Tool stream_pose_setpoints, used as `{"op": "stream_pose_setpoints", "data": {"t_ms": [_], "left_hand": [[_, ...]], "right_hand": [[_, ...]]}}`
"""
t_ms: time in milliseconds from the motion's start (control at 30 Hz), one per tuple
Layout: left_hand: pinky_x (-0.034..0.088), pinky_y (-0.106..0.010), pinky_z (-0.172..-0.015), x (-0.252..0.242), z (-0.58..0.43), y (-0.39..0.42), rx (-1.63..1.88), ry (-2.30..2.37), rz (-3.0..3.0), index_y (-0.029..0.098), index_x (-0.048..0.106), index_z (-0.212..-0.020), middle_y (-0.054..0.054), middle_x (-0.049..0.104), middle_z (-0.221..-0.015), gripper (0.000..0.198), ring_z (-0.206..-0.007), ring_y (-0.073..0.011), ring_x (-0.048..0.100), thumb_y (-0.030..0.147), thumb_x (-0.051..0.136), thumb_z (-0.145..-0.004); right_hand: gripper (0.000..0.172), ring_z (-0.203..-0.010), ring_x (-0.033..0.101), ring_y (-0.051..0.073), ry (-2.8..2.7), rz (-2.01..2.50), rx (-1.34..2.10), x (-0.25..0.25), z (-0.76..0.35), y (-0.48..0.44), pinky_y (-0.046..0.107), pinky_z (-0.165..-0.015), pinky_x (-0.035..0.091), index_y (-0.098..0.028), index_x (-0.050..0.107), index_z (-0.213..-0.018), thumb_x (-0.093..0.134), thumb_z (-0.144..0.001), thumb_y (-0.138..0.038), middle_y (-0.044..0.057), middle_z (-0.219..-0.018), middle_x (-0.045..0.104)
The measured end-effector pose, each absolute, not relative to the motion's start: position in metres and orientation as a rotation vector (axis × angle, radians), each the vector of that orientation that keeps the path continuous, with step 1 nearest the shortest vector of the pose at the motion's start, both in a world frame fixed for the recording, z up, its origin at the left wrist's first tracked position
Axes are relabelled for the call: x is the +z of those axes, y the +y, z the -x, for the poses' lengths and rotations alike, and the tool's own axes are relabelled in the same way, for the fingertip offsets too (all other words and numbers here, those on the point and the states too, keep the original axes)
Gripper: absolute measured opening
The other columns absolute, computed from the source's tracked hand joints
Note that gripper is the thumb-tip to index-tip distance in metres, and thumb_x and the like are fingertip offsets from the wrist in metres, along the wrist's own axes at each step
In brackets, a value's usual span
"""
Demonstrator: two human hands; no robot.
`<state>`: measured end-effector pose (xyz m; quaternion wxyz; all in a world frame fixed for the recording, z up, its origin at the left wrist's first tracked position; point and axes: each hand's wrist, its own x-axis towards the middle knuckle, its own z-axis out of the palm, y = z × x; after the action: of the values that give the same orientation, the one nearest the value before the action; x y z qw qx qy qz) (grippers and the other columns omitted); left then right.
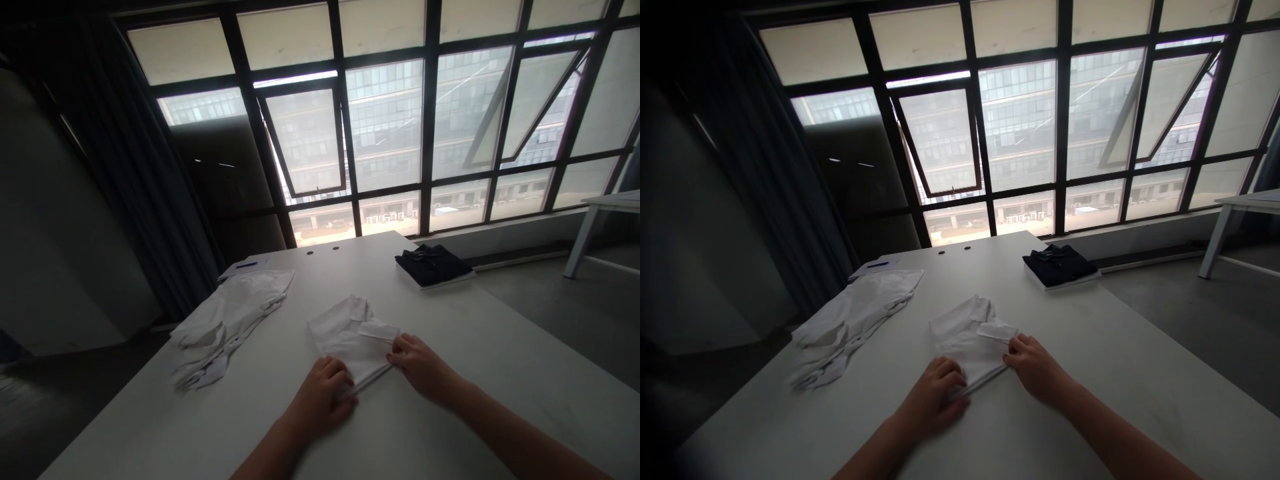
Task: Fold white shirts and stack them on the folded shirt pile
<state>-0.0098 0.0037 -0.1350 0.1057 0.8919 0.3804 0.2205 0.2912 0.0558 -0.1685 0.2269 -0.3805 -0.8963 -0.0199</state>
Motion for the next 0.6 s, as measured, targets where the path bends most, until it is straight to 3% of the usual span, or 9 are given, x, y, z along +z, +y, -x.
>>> {"op": "stream_pose_setpoints", "data": {"t_ms": [100,300,500,600], "left_hand": [[0.042,-0.039,-0.099,-0.138,0.007,0.005,0.670,1.071,-2.645,0.025,0.063,-0.100,-0.006,0.065,-0.115,0.016,-0.108,-0.0231,0.056,0.019,0.062,-0.086],[0.041,-0.037,-0.103,-0.143,0.013,0.008,0.674,1.024,-2.611,0.023,0.061,-0.088,-0.003,0.066,-0.121,0.016,-0.114,-0.0219,0.058,0.012,0.065,-0.077],[0.043,-0.037,-0.096,-0.140,0.009,0.007,0.627,1.149,-2.700,0.022,0.059,-0.083,-0.004,0.067,-0.109,0.005,-0.103,-0.0213,0.059,0.023,0.064,-0.086],[0.044,-0.037,-0.090,-0.139,0.006,0.007,0.565,1.284,-2.755,0.022,0.060,-0.082,-0.004,0.067,-0.099,0.013,-0.095,-0.0212,0.059,0.030,0.061,-0.092]], "right_hand": [[0.026,-0.089,0.055,0.020,-2.453,1.048,-0.053,-0.174,-0.290,0.060,0.033,-0.081,0.042,-0.024,0.075,-0.092,0.055,-0.092,-0.007,0.005,-0.092,0.063],[0.025,-0.090,0.056,0.021,-2.430,1.029,-0.014,-0.174,-0.292,0.059,0.035,-0.082,0.043,-0.024,0.074,-0.093,0.054,-0.093,-0.009,0.006,-0.095,0.063],[0.031,-0.092,0.058,0.021,-2.291,0.960,0.056,-0.167,-0.307,0.063,0.035,-0.086,0.046,-0.020,0.069,-0.088,0.044,-0.088,-0.001,0.007,-0.096,0.064],[0.028,-0.091,0.059,0.021,-2.234,1.002,0.031,-0.165,-0.312,0.065,0.035,-0.085,0.045,-0.019,0.066,-0.089,0.044,-0.084,-0.002,0.008,-0.093,0.064]]}}
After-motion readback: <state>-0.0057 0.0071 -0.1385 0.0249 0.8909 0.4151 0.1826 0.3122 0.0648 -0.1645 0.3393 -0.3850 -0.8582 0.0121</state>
